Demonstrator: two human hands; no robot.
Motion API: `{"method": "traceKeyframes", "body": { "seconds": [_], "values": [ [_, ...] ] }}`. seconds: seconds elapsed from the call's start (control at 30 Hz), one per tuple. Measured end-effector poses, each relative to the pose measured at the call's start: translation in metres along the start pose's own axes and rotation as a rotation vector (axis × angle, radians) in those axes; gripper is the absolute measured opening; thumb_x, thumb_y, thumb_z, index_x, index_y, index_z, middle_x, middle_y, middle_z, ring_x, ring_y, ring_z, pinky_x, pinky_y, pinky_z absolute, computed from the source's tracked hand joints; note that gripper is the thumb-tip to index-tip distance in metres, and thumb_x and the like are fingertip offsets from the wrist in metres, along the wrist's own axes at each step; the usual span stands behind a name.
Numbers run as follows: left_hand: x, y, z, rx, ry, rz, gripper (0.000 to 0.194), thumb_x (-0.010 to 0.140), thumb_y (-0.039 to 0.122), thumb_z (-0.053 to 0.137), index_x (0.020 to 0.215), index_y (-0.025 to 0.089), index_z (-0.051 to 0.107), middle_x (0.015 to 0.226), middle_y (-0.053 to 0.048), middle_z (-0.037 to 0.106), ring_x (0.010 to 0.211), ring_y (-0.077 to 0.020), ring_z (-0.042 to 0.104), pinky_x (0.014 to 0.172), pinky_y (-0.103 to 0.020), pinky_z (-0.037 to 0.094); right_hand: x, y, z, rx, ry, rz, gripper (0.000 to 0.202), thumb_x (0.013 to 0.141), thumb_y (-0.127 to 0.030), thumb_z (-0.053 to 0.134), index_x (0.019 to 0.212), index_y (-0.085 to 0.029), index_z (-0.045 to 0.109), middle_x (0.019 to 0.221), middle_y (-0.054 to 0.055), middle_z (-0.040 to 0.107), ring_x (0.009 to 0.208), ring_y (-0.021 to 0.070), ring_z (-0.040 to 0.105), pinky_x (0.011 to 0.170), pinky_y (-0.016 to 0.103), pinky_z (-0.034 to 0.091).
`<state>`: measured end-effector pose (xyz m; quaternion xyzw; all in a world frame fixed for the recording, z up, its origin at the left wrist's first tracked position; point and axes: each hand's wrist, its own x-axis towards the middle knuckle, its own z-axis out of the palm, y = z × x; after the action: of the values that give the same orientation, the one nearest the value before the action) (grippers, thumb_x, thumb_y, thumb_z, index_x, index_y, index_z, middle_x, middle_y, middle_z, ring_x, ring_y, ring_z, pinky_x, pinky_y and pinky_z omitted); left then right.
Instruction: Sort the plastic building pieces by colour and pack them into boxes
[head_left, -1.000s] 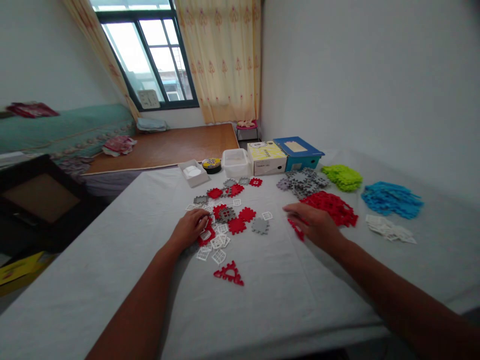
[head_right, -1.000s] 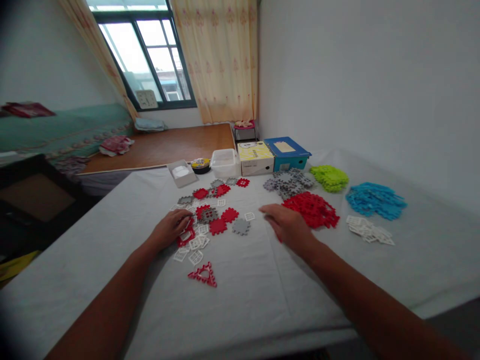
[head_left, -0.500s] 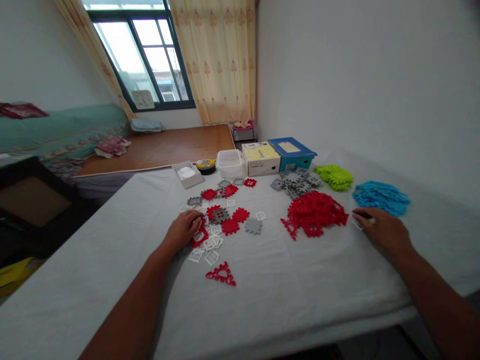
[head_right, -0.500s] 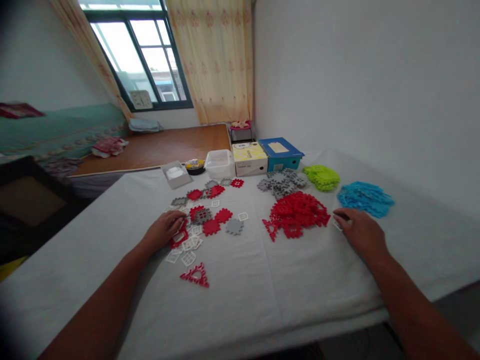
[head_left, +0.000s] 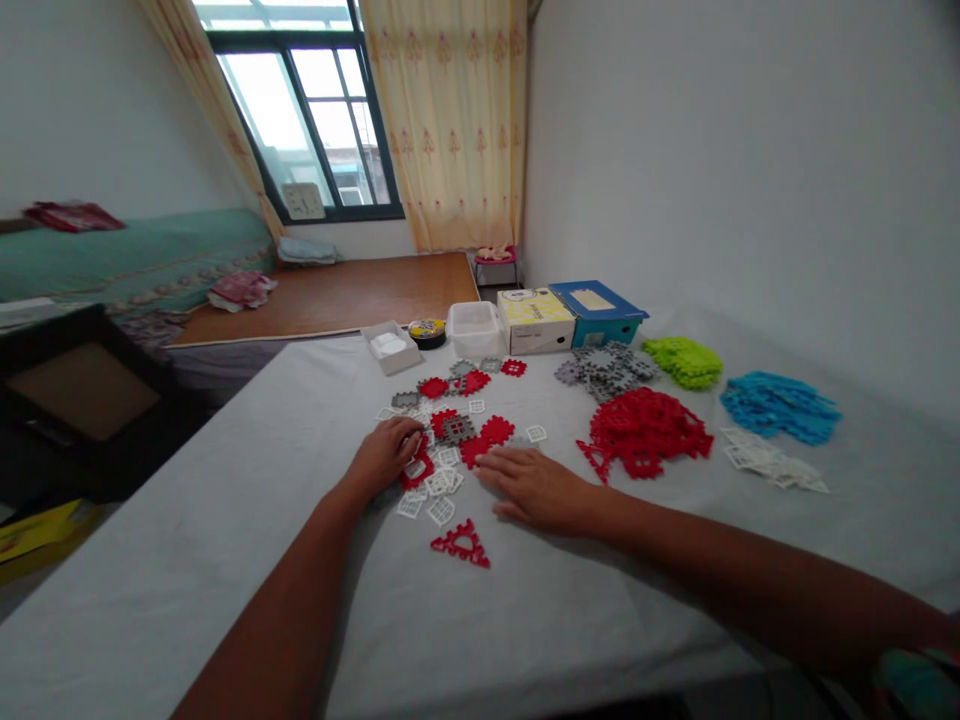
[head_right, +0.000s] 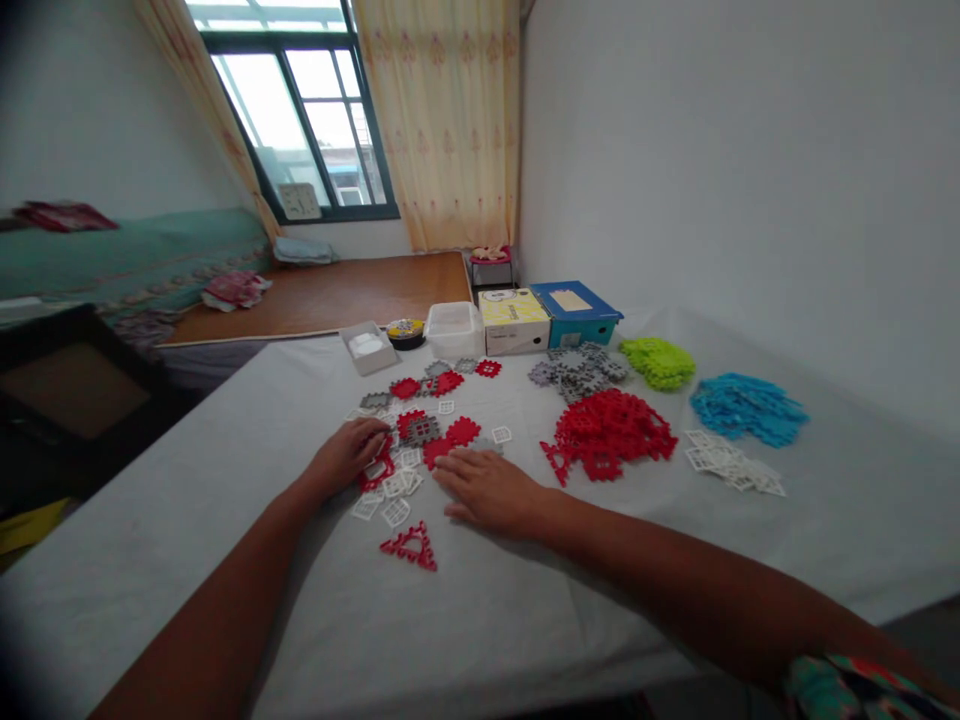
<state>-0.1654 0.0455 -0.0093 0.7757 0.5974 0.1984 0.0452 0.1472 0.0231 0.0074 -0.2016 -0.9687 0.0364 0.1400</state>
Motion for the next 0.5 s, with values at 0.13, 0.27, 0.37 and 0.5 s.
{"method": "traceKeyframes", "body": {
  "seconds": [0.13,0.27,0.37,0.5],
  "values": [
    [-0.001,0.002,-0.002,-0.008,-0.001,0.000,0.034,0.093,0.037,0.041,0.108,0.021,0.066,0.115,-0.009,0.067,0.107,-0.0246,0.059,0.097,-0.040,0.046,0.011,0.001,0.022,0.002,0.015,-0.018,0.042,0.096,-0.033,0.051,0.138,-0.022,0.052,0.146,0.009,0.049,0.135,0.0276,0.042,0.107,0.048,0.040],
    [-0.001,0.003,-0.002,-0.003,-0.001,0.011,0.033,0.093,0.036,0.041,0.107,0.022,0.067,0.114,-0.008,0.067,0.107,-0.0243,0.059,0.097,-0.040,0.046,0.004,0.007,0.017,0.015,0.066,-0.069,0.029,0.098,-0.022,0.047,0.123,-0.016,0.061,0.132,0.010,0.061,0.124,0.0230,0.050,0.101,0.040,0.045],
    [-0.001,0.004,-0.003,0.000,0.007,0.010,0.034,0.093,0.036,0.040,0.107,0.021,0.067,0.114,-0.009,0.067,0.107,-0.0249,0.059,0.097,-0.040,0.046,-0.001,0.007,0.010,0.023,0.081,-0.112,0.022,0.097,-0.018,0.049,0.112,-0.015,0.065,0.118,0.010,0.066,0.112,0.0206,0.055,0.095,0.036,0.048],
    [-0.001,0.006,-0.003,0.002,0.002,0.005,0.036,0.093,0.036,0.038,0.107,0.021,0.067,0.114,-0.009,0.066,0.107,-0.0253,0.060,0.096,-0.041,0.047,-0.002,0.007,0.009,0.014,0.128,0.010,0.027,0.092,-0.021,0.058,0.118,-0.014,0.062,0.117,0.011,0.066,0.104,0.0216,0.057,0.090,0.036,0.050]
  ]
}}
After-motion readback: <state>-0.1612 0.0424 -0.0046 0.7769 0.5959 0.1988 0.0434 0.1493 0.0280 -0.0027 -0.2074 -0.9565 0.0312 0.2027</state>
